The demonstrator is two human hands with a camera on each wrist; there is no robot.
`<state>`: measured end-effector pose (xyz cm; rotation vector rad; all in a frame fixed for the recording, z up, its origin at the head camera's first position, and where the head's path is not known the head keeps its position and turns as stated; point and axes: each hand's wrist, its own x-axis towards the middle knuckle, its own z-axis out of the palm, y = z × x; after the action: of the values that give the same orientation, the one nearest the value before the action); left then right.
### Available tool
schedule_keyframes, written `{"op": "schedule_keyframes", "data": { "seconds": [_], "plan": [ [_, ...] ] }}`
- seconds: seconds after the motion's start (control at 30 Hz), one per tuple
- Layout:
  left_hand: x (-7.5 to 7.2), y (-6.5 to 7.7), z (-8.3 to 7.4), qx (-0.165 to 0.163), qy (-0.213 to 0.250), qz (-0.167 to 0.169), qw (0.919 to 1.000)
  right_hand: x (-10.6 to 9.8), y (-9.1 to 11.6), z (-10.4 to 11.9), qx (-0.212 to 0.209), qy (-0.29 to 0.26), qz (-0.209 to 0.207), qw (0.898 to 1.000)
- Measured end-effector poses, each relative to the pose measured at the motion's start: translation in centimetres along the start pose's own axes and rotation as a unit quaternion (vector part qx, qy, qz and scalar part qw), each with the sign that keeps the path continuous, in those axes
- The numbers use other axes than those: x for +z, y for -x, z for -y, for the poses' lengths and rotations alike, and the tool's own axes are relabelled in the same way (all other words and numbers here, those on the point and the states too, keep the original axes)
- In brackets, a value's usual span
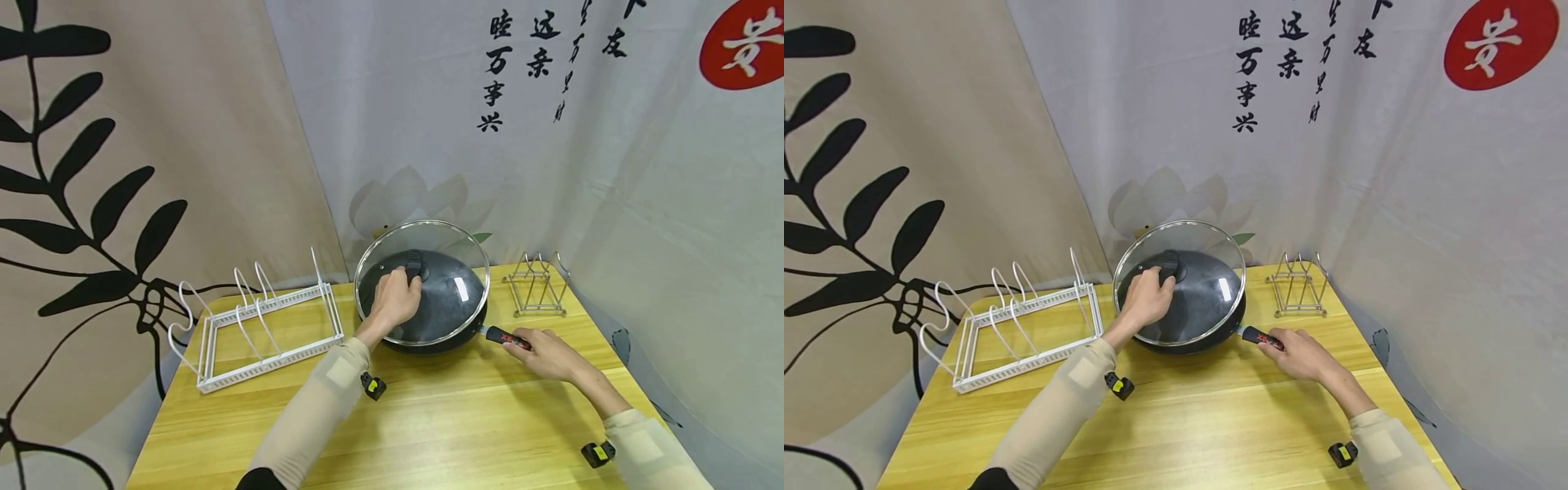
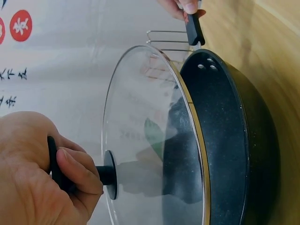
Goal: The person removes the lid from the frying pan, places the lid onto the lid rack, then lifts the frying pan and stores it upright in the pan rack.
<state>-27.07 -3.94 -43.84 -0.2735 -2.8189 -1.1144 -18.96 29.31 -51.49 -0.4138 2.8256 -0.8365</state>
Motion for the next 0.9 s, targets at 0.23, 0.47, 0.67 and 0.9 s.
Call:
{"op": "schedule_keyframes", "data": {
  "seconds": [0.23,0.47,0.67,0.9],
  "plan": [
    [-0.1,0.1,-0.1,0.002,0.013,-0.005,0.9999,0.0,0.0,-0.2,0.003,-0.003,0.001,1.000],
    [0.0,0.2,-0.2,0.000,0.019,-0.007,0.9998,0.2,0.1,-0.3,-0.003,0.004,-0.003,1.000],
    [0.0,0.3,0.0,-0.001,0.033,-0.007,0.9994,0.7,-0.3,-1.6,-0.019,-0.008,-0.011,1.000],
    [-0.2,0.5,0.0,0.001,0.042,-0.010,0.9991,0.3,-0.2,-0.5,0.001,0.002,-0.002,1.000]
  ]
}}
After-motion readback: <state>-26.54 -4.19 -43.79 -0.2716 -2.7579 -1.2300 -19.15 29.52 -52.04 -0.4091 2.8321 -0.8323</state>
